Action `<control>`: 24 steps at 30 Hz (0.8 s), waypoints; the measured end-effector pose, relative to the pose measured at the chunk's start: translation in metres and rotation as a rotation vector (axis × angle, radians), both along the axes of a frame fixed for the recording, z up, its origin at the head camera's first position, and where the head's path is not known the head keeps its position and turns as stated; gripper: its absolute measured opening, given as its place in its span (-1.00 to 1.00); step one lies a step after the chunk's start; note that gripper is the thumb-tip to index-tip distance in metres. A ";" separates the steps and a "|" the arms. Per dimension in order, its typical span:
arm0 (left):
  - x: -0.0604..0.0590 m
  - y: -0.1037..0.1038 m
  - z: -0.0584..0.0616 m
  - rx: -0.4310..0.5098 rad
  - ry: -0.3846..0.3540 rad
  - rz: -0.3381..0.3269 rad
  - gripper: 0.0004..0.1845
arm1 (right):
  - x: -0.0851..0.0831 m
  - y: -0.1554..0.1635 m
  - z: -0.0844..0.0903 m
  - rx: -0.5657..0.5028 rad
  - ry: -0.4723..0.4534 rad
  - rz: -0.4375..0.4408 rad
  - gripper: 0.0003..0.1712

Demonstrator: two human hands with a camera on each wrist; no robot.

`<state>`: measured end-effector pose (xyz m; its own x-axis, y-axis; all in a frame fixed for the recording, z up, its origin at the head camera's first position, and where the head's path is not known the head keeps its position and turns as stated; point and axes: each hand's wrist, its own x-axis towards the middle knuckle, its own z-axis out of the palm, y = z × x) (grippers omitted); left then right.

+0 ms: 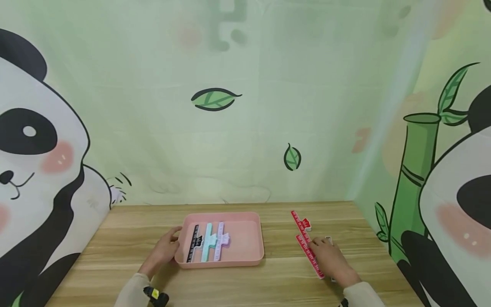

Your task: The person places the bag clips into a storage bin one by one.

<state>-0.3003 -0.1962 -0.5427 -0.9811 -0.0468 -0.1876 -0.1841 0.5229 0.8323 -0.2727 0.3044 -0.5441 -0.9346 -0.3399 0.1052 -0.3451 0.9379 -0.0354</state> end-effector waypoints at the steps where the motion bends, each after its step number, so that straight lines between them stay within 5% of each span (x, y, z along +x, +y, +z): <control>1: 0.000 0.000 0.000 0.002 -0.001 0.001 -0.40 | 0.000 -0.001 0.000 0.002 -0.011 -0.003 -0.58; 24: -0.001 0.000 -0.002 -0.025 0.017 -0.002 -0.40 | 0.003 -0.009 0.010 -0.011 0.003 0.049 -0.53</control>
<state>-0.3016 -0.1957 -0.5448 -0.9843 -0.0496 -0.1695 -0.1689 0.5440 0.8219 -0.2701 0.2955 -0.5343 -0.9164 -0.3845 0.1117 -0.3911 0.9193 -0.0441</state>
